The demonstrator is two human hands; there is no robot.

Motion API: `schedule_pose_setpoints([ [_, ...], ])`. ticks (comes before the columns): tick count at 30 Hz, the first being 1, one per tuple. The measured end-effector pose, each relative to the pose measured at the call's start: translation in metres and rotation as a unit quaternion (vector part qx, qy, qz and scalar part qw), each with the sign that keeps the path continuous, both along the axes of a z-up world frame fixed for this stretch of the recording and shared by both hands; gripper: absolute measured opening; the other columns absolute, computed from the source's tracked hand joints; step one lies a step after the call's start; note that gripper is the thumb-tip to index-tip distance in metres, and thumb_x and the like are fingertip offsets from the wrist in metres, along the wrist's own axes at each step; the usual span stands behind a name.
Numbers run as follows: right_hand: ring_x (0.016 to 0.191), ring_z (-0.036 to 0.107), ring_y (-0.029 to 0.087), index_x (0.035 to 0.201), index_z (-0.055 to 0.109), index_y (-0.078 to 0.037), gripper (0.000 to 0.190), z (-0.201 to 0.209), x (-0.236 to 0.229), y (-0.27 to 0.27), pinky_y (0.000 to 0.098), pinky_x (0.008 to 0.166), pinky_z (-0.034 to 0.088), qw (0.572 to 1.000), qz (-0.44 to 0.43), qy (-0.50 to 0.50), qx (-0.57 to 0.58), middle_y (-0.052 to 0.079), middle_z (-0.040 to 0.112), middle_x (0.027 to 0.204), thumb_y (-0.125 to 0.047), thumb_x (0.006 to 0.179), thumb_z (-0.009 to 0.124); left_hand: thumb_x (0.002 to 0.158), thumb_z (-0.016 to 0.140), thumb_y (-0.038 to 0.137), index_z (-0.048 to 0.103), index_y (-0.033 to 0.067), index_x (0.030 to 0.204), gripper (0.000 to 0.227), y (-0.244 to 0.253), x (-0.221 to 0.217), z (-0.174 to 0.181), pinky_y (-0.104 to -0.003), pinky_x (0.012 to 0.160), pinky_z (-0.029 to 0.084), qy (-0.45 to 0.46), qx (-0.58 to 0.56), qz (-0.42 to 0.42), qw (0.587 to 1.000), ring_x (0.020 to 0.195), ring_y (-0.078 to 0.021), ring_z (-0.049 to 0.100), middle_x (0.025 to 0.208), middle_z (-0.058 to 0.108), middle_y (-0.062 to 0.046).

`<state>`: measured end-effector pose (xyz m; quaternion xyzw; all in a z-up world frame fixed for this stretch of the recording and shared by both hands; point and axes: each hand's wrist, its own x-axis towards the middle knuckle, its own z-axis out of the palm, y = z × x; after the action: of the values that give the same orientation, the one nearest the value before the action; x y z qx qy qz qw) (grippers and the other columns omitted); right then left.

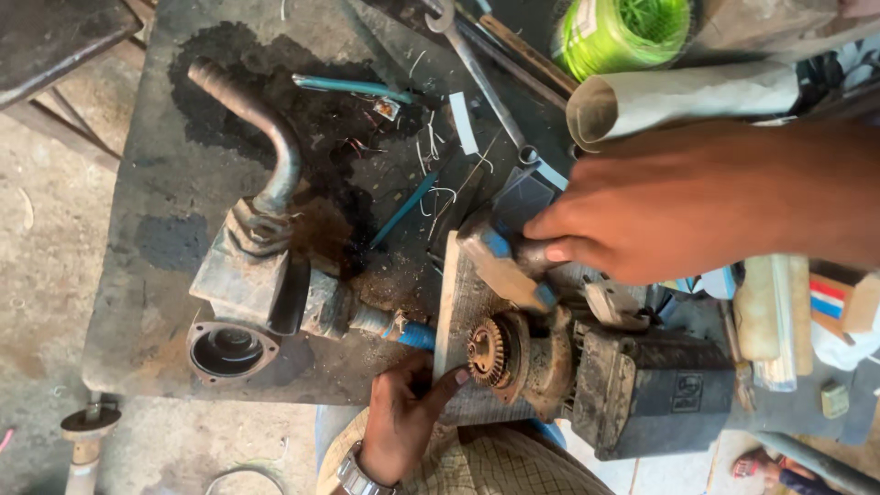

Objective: The person disassembles a small motor or gearbox, removes a gear, and then uses a wrench to tighten a fitting on a pipe connected to a larger metal component. The person also handles a rolled sheet of material.

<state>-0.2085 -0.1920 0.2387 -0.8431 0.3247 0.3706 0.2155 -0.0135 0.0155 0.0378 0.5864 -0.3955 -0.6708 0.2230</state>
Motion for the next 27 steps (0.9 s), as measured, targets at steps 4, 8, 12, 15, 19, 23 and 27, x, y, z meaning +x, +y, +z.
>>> schedule_pose_setpoints([
  [4, 0.044, 0.053, 0.008, 0.13, 0.063, -0.018, 0.036, -0.005, 0.015, -0.013, 0.0218, 0.038, 0.046, 0.966, -0.018, 0.226, 0.123, 0.002, 0.063, 0.064, -0.039, 0.109, 0.042, 0.084, 0.082, 0.021, 0.072, -0.0032, 0.082, 0.026, 0.002, 0.0, 0.004, -0.031, 0.043, 0.034, 0.013, 0.035, 0.014, 0.999, 0.048, -0.0069, 0.043, 0.052, 0.056, -0.003],
  [8, 0.044, 0.057, 0.008, 0.127, 0.066, -0.023, 0.035, -0.002, 0.022, -0.025, 0.0231, 0.04, 0.047, 0.974, -0.012, 0.21, 0.087, 0.001, 0.067, 0.064, -0.041, 0.106, 0.045, 0.084, 0.082, 0.023, 0.07, -0.0039, 0.08, 0.03, 0.002, 0.002, 0.003, -0.03, 0.044, 0.037, -0.006, 0.023, -0.005, 1.0, 0.047, -0.0064, 0.046, 0.052, 0.057, -0.002],
  [12, 0.049, 0.06, 0.011, 0.122, 0.072, -0.024, 0.032, -0.007, 0.026, -0.015, 0.0288, 0.046, 0.049, 0.975, -0.004, 0.191, 0.112, 0.0, 0.068, 0.065, -0.039, 0.106, 0.048, 0.085, 0.082, 0.022, 0.071, -0.0038, 0.079, 0.029, 0.002, -0.001, 0.005, -0.032, 0.044, 0.031, 0.002, 0.02, 0.013, 1.0, 0.049, -0.0075, 0.038, 0.051, 0.052, -0.003],
  [15, 0.053, 0.06, 0.013, 0.124, 0.07, -0.022, 0.033, -0.015, 0.028, -0.017, 0.0322, 0.051, 0.054, 0.966, -0.018, 0.221, 0.136, 0.002, 0.068, 0.067, -0.038, 0.108, 0.047, 0.085, 0.083, 0.022, 0.069, -0.0052, 0.075, 0.032, 0.001, -0.001, 0.004, -0.033, 0.044, 0.029, -0.003, 0.02, 0.0, 1.0, 0.048, -0.0082, 0.037, 0.05, 0.049, -0.003],
  [19, 0.051, 0.058, 0.013, 0.124, 0.071, -0.023, 0.031, -0.019, 0.029, -0.025, 0.0348, 0.053, 0.051, 0.975, -0.04, 0.189, 0.11, 0.002, 0.067, 0.064, -0.039, 0.105, 0.051, 0.085, 0.083, 0.022, 0.068, -0.0052, 0.074, 0.033, 0.004, 0.001, 0.003, -0.033, 0.044, 0.028, -0.005, 0.034, -0.004, 0.999, 0.047, -0.0088, 0.036, 0.049, 0.048, -0.003],
  [23, 0.051, 0.056, 0.016, 0.128, 0.067, -0.025, 0.031, -0.026, 0.023, -0.041, 0.0351, 0.053, 0.049, 0.976, -0.082, 0.188, 0.074, 0.004, 0.067, 0.064, -0.039, 0.107, 0.049, 0.085, 0.081, 0.021, 0.069, -0.0028, 0.078, 0.028, 0.005, 0.0, 0.0, -0.032, 0.043, 0.031, 0.028, 0.013, 0.015, 0.999, 0.048, -0.0069, 0.039, 0.05, 0.051, -0.002],
  [27, 0.053, 0.059, 0.014, 0.106, 0.077, -0.015, 0.032, -0.036, 0.029, -0.035, 0.0351, 0.052, 0.048, 0.966, -0.104, 0.147, 0.186, 0.003, 0.068, 0.065, -0.037, 0.104, 0.054, 0.085, 0.083, 0.021, 0.067, -0.005, 0.075, 0.032, 0.007, -0.002, -0.002, -0.032, 0.044, 0.031, -0.005, 0.006, 0.013, 1.0, 0.049, -0.0083, 0.038, 0.051, 0.049, -0.003],
])
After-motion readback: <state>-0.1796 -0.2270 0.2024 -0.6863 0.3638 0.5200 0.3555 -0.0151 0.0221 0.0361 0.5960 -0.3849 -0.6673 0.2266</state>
